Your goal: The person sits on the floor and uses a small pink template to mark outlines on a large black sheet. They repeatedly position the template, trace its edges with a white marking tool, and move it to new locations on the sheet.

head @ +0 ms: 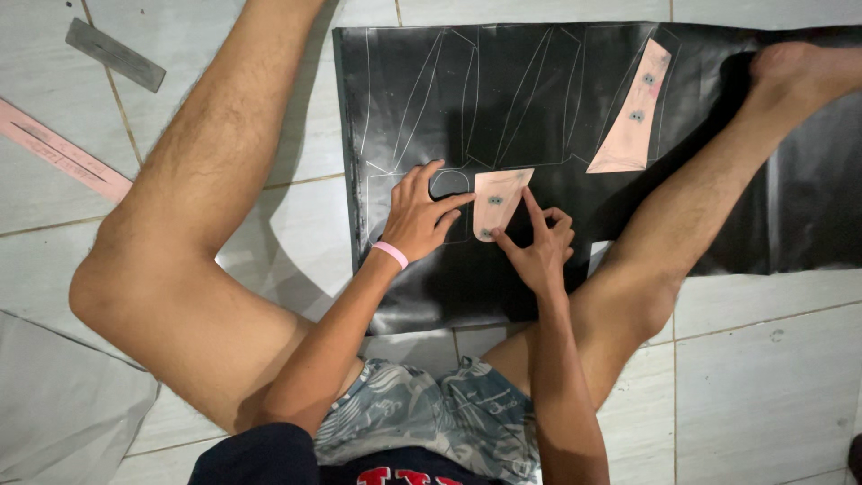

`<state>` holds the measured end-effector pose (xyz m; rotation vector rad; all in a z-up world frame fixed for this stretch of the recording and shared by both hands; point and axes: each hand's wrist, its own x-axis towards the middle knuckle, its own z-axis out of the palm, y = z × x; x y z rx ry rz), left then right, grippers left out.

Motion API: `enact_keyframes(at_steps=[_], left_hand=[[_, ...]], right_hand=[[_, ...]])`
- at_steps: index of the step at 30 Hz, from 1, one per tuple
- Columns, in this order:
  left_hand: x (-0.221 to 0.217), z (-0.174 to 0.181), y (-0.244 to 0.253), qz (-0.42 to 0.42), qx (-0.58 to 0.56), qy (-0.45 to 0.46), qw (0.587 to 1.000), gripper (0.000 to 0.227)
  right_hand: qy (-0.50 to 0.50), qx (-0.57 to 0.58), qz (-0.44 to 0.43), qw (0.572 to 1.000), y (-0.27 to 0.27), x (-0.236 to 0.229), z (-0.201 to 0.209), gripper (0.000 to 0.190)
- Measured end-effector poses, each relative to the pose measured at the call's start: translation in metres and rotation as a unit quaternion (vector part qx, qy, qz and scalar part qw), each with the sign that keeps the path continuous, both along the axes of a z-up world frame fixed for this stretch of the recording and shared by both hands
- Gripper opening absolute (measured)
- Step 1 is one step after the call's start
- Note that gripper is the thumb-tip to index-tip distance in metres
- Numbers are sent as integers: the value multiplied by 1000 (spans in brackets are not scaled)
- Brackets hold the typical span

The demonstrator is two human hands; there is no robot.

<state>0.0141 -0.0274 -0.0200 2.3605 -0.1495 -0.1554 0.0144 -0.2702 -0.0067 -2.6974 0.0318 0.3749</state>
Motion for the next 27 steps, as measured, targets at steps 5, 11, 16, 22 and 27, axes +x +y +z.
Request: enact_keyframes(at_steps=[5,11,16,22,27], left_hand=[[0,0,-1,-1,-7,-1,1000,33],[-2,0,-1,0,-4,-9,1000,34],[-1,-1,-2,-1,-1,-2,1000,35],[0,8,-1,3,4,-25,1000,36],[5,8,-24,-29,113,45,992,44]], right_hand=[[-15,-4,8,1000,-2,0,-3,88],[-8,-6,8,1000,-4,0,-5,88],[-14,-2,4,1000,-2,0,-5,88],[-17,-10,9,1000,-2,0,-6,88],[-1,-9,2,1000,-13,-6,-23,89]])
